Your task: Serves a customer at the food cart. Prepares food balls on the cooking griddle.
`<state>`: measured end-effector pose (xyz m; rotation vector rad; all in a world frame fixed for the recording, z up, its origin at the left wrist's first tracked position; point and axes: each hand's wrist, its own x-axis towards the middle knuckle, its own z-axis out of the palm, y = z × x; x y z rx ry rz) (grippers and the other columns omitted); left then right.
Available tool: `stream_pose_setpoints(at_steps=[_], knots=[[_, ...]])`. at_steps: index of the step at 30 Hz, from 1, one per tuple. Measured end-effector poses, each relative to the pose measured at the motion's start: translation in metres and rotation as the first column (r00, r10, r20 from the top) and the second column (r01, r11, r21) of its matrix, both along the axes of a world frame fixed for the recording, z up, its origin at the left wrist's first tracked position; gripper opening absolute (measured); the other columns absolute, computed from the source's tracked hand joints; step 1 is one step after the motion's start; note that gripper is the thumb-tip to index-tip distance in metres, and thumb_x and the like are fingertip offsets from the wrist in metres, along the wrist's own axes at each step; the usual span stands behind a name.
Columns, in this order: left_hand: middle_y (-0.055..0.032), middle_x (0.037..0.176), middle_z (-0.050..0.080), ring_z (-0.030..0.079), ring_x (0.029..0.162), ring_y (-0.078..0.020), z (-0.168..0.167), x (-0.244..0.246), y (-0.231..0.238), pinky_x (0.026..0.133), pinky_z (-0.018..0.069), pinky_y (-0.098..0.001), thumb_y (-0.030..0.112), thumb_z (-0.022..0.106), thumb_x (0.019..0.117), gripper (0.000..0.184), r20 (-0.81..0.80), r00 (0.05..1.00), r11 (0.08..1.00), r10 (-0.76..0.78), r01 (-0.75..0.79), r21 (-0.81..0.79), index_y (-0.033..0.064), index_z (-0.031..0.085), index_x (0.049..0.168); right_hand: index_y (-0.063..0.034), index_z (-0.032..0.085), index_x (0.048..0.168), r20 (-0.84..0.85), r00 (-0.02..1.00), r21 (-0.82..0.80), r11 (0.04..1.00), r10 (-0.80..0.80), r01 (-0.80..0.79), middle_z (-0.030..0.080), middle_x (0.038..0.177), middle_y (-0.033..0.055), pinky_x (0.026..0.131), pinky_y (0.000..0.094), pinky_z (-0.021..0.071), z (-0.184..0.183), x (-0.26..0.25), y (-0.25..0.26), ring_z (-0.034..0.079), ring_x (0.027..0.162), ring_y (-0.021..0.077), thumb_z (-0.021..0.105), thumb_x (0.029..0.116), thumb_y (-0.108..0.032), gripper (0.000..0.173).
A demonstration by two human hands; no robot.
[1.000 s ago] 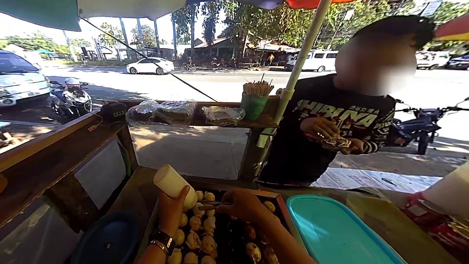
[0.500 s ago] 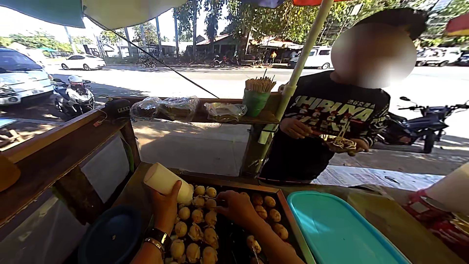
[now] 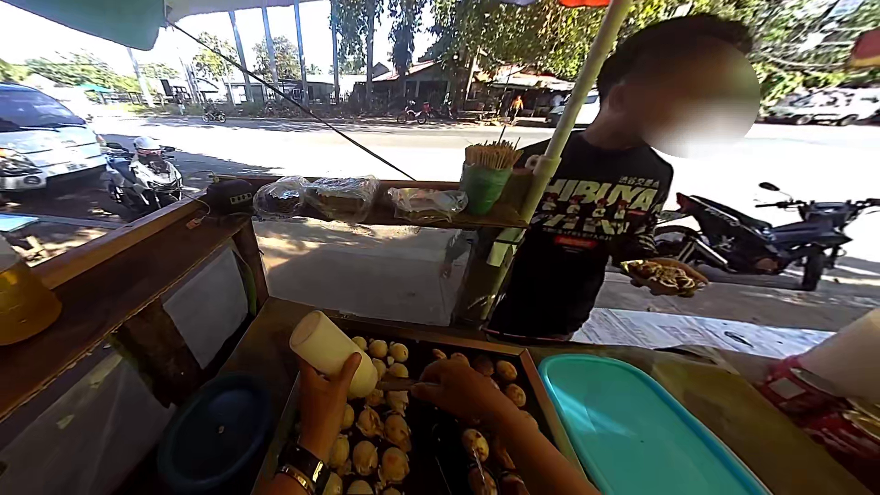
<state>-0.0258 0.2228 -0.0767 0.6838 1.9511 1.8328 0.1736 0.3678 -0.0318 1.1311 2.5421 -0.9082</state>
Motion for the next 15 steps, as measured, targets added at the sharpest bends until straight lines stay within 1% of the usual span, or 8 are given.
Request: stream_pose_setpoints(at_steps=[1,3,5,9,11,12,14,15], knots=[[-0.0183,0.128,0.062,0.065,0.116,-0.0224,0.000,0.001,-0.001,0.099,0.0552,-0.0401,0.038,0.087,0.0803,0.094,0.011,1.000,1.000,0.010,-0.010,0.012,-0.0012,0.036,0.148,-0.0087,0.073,0.116,0.003,1.000,-0.016,1.000,0.007,-0.007,0.071,0.111,0.0157,0.094,0.0607,0.0487,-0.007,-0.003,0.001,0.066,0.107,0.0328,0.056,0.0994,-0.061,0.057],[-0.0180,0.126,0.063,0.065,0.114,-0.0212,0.001,0.001,-0.002,0.098,0.0554,-0.0386,0.036,0.087,0.0803,0.092,0.005,0.998,0.998,0.059,-0.059,0.029,-0.0019,0.037,0.147,-0.0129,0.073,0.118,0.020,0.999,0.029,0.998,0.051,-0.051,0.071,0.114,0.0130,0.096,0.0618,0.0487,-0.012,-0.007,-0.003,0.066,0.111,0.0316,0.056,0.0972,-0.063,0.057],[-0.0182,0.125,0.064,0.066,0.113,-0.0215,0.001,-0.003,-0.001,0.097,0.0557,-0.0395,0.036,0.088,0.0799,0.092,-0.028,0.995,0.995,0.091,-0.090,0.038,-0.0027,0.036,0.147,-0.0168,0.073,0.120,0.021,0.995,0.087,0.992,0.093,-0.095,0.073,0.115,0.0107,0.098,0.0612,0.0486,-0.005,-0.006,-0.009,0.067,0.113,0.0307,0.061,0.0940,-0.064,0.055],[-0.0184,0.127,0.063,0.065,0.115,-0.0226,-0.002,-0.010,0.000,0.099,0.0552,-0.0410,0.038,0.088,0.0785,0.097,-0.020,1.000,1.000,0.017,-0.017,0.007,-0.0015,0.035,0.149,-0.0188,0.075,0.117,-0.034,0.997,0.092,0.994,0.064,-0.060,0.073,0.104,0.0095,0.091,0.0580,0.0504,0.020,0.013,-0.010,0.067,0.100,0.0284,0.067,0.0893,-0.066,0.055],[-0.0176,0.127,0.063,0.065,0.115,-0.0217,0.001,-0.009,-0.002,0.099,0.0556,-0.0400,0.037,0.089,0.0785,0.095,0.007,1.000,1.000,-0.006,0.006,0.012,-0.0008,0.036,0.148,-0.0180,0.075,0.117,-0.031,0.999,0.077,0.997,0.018,-0.016,0.071,0.105,0.0104,0.092,0.0578,0.0503,0.019,0.016,-0.006,0.066,0.101,0.0290,0.065,0.0907,-0.067,0.056],[-0.0175,0.127,0.063,0.065,0.115,-0.0215,0.002,-0.007,-0.003,0.099,0.0558,-0.0398,0.037,0.089,0.0784,0.095,0.018,1.000,1.000,-0.014,0.014,0.011,-0.0007,0.036,0.148,-0.0168,0.074,0.118,-0.016,1.000,0.065,0.998,0.002,-0.001,0.071,0.109,0.0116,0.094,0.0583,0.0498,0.015,0.014,-0.005,0.066,0.105,0.0302,0.062,0.0929,-0.066,0.056],[-0.0172,0.127,0.063,0.065,0.115,-0.0211,0.002,-0.005,-0.004,0.099,0.0561,-0.0392,0.036,0.089,0.0778,0.095,0.027,0.999,1.000,-0.020,0.020,0.011,-0.0006,0.037,0.147,-0.0121,0.074,0.118,0.008,1.000,0.019,1.000,-0.008,0.007,0.070,0.115,0.0142,0.098,0.0590,0.0479,0.006,0.009,-0.005,0.064,0.112,0.0322,0.058,0.0975,-0.062,0.056],[-0.0171,0.127,0.063,0.065,0.115,-0.0210,0.001,-0.005,-0.004,0.099,0.0560,-0.0391,0.037,0.089,0.0778,0.095,0.028,0.999,1.000,-0.019,0.019,0.010,-0.0004,0.037,0.147,-0.0100,0.073,0.117,0.016,1.000,-0.007,1.000,-0.002,0.002,0.070,0.115,0.0151,0.098,0.0587,0.0476,0.002,0.005,-0.005,0.064,0.112,0.0321,0.056,0.0994,-0.061,0.057]])
